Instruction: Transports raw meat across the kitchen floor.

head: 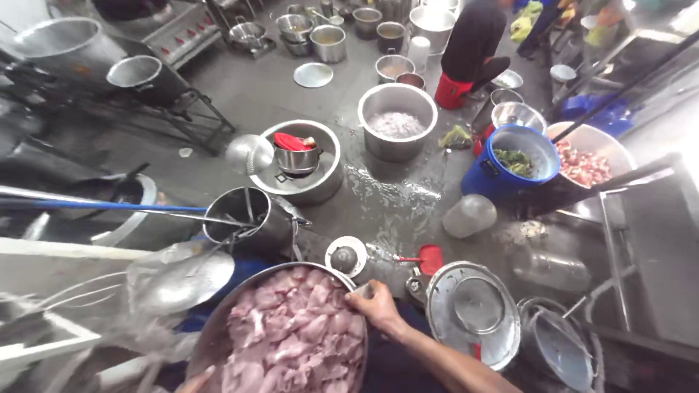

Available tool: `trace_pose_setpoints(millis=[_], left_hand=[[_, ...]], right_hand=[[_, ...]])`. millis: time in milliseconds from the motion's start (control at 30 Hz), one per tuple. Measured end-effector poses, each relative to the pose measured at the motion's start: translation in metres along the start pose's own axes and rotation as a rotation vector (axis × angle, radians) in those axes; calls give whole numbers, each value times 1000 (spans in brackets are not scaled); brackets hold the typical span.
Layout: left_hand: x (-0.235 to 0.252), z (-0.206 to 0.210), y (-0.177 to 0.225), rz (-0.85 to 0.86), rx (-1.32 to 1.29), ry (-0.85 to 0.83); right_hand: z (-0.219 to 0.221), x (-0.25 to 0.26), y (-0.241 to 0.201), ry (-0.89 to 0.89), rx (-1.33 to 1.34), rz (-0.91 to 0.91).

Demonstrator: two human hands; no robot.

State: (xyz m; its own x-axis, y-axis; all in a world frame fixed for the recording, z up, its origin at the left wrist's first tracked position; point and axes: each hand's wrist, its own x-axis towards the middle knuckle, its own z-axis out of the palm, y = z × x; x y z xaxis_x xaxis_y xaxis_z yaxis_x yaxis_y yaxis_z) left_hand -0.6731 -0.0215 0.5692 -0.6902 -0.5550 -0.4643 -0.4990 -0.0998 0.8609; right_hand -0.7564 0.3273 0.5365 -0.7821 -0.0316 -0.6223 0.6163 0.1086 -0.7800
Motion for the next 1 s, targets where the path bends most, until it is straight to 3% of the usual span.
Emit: trace_pose_setpoints(millis=[233,433,633,867,1000], left_hand=[[34,44,31,-17,79,34],[54,71,46,40,57,44],[66,126,82,73,124,82],[115,233,118,116,79,100],[139,308,143,42,129,99]], right_hand=[[-17,26,-22,112,91,-48],[-35,56,-49,126,55,-88],[-63,104,-80,102,51,-98],[-133,202,-138,56,-16,-57],[-181,268,-162,43,6,-5]])
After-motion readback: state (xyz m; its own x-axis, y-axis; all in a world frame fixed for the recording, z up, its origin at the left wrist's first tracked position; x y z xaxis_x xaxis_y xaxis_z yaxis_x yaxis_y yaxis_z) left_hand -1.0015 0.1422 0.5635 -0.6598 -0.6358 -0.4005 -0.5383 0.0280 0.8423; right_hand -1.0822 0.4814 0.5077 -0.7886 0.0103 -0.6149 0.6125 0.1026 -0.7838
